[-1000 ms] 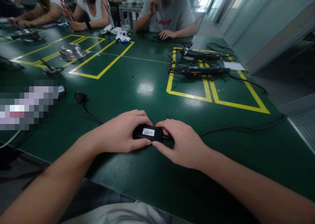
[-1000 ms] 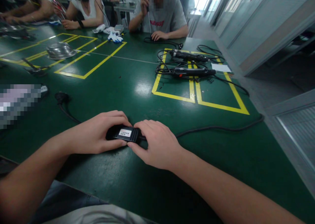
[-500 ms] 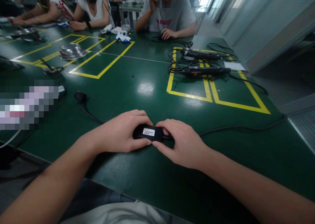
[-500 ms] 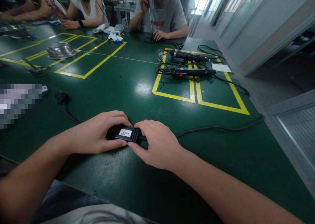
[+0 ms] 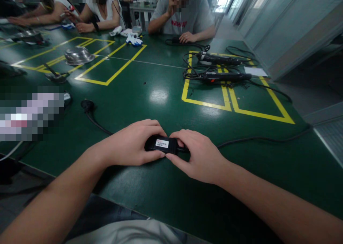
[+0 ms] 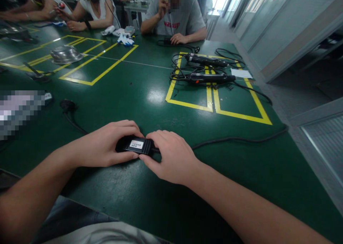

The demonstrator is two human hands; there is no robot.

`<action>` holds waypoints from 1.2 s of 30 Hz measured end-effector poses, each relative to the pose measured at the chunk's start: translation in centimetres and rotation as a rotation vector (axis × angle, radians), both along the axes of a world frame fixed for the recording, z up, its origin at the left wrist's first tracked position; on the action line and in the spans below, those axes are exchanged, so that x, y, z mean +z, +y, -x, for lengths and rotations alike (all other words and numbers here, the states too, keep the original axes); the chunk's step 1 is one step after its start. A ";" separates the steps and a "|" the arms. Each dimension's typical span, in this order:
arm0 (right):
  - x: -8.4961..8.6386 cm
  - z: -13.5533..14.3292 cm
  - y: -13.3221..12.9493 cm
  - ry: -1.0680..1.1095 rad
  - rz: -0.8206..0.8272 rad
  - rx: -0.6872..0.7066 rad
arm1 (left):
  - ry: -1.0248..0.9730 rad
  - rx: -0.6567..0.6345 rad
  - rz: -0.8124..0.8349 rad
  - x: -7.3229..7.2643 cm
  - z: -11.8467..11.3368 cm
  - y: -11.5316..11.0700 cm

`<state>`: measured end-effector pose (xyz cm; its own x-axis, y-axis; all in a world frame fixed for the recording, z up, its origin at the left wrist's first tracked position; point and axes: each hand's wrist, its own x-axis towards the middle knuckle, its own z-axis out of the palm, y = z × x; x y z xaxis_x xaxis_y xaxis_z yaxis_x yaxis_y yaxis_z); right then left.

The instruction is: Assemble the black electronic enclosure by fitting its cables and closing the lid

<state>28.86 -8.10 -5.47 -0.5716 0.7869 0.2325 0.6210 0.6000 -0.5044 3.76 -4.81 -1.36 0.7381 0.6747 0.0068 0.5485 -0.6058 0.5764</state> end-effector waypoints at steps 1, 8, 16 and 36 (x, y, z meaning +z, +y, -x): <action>0.0 0.0 0.0 -0.002 0.000 0.000 | -0.001 0.000 0.001 0.0 0.0 0.0; 0.1 0.0 0.0 0.009 -0.018 0.010 | 0.000 0.006 0.007 0.0 0.0 0.0; 0.1 -0.1 0.0 0.014 -0.017 0.010 | 0.006 0.006 0.014 -0.1 0.0 0.0; 0.0 0.0 0.0 0.027 -0.034 0.013 | 0.007 0.005 -0.003 0.1 0.1 0.0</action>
<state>28.85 -8.08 -5.45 -0.5752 0.7706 0.2746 0.5992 0.6254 -0.4998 3.68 -4.83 -1.27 0.7344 0.6787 0.0036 0.5557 -0.6043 0.5710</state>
